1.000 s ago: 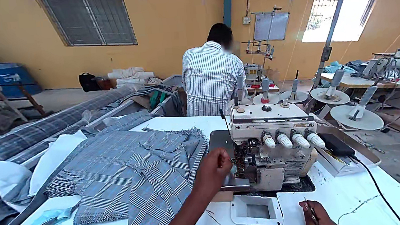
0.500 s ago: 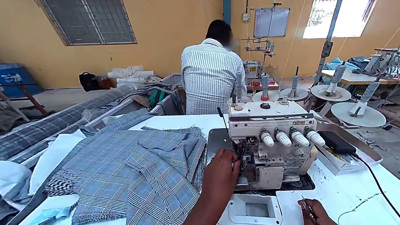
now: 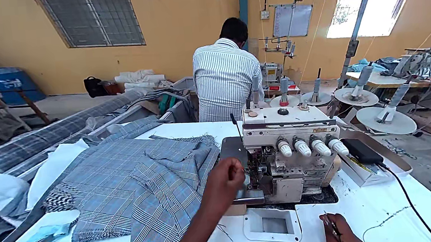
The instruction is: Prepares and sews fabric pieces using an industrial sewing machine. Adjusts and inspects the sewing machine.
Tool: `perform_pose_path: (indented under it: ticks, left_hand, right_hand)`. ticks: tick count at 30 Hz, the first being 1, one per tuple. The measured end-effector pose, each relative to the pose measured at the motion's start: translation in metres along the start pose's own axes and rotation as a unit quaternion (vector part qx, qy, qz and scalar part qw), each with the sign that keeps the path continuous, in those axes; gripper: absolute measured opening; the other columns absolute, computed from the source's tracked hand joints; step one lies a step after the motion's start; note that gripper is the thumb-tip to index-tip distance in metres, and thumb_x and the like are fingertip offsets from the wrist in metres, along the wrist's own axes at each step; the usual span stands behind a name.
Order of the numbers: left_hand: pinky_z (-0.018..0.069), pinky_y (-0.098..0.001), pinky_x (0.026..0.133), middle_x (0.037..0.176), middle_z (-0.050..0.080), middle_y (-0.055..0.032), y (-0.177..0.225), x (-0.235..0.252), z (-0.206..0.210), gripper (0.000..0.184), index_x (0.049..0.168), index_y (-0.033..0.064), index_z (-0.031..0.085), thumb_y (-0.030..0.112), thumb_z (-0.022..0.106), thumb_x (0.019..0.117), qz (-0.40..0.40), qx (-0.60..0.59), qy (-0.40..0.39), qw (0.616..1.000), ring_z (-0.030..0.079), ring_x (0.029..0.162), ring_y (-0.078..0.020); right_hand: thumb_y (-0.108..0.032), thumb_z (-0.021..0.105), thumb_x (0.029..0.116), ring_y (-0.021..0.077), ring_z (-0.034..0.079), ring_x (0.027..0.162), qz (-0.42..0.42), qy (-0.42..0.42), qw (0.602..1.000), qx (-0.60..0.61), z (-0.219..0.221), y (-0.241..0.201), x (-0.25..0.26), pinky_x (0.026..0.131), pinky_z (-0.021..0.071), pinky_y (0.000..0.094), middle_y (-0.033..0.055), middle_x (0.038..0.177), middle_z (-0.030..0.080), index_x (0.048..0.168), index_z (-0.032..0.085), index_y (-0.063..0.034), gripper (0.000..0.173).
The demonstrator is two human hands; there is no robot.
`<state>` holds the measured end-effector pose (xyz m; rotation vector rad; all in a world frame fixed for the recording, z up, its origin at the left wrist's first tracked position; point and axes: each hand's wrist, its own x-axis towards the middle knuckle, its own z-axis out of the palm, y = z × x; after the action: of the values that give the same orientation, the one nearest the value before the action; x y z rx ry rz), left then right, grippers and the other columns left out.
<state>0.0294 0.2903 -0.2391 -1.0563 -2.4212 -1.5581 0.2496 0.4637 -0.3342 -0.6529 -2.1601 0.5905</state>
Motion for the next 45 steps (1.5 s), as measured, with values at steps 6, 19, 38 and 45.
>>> perform_pose_path:
  ticks: [6,19,38,45]
  left_hand:
    - [0.0480,-0.0234,0.062,0.074,0.061,-0.0009,-0.005,-0.005,-0.023,0.010,0.091,0.0071,0.062,0.002,0.057,0.0985,-0.082,-0.148,-0.004,0.986,0.058,0.065,-0.0087]
    - [0.0521,-0.0480,0.083,0.098,0.068,-0.0114,0.023,-0.014,0.005,0.036,0.102,0.0056,0.072,0.041,0.067,0.0975,-0.028,0.219,-0.096,0.971,0.066,0.090,-0.0277]
    - [0.0526,-0.0352,0.082,0.095,0.066,-0.0072,0.006,-0.004,-0.021,0.025,0.110,0.0019,0.060,0.021,0.044,0.1091,-0.039,-0.011,-0.192,0.981,0.064,0.085,-0.0158]
    - [0.0506,-0.0217,0.074,0.083,0.059,0.0024,0.004,0.004,-0.031,0.015,0.103,0.0030,0.057,0.013,0.047,0.1074,-0.072,-0.179,-0.215,0.957,0.058,0.075,-0.0033]
  right_hand:
    - [-0.001,0.053,0.0950,0.0297,0.063,0.060,0.031,0.033,0.999,-0.024,0.005,-0.004,0.002,0.054,0.0507,0.0472,0.0186,0.075,0.066,0.103,0.068,0.0089,0.020]
    - [-0.023,0.070,0.0939,0.0616,0.056,0.111,0.084,-0.042,0.971,-0.219,-0.008,-0.017,0.011,0.085,0.0405,0.0777,0.0359,0.116,0.063,0.123,0.071,0.0023,0.039]
    - [-0.014,0.065,0.0896,0.0118,0.059,0.067,-0.073,0.004,0.988,0.133,0.070,-0.056,0.042,0.058,0.0510,0.0253,0.0106,0.089,0.063,0.091,0.072,0.0001,0.016]
    - [-0.002,0.060,0.0935,-0.0032,0.057,0.069,0.076,-0.137,0.882,0.444,0.036,-0.060,0.029,0.062,0.0496,0.0158,-0.0082,0.083,0.064,0.092,0.065,-0.0085,0.008]
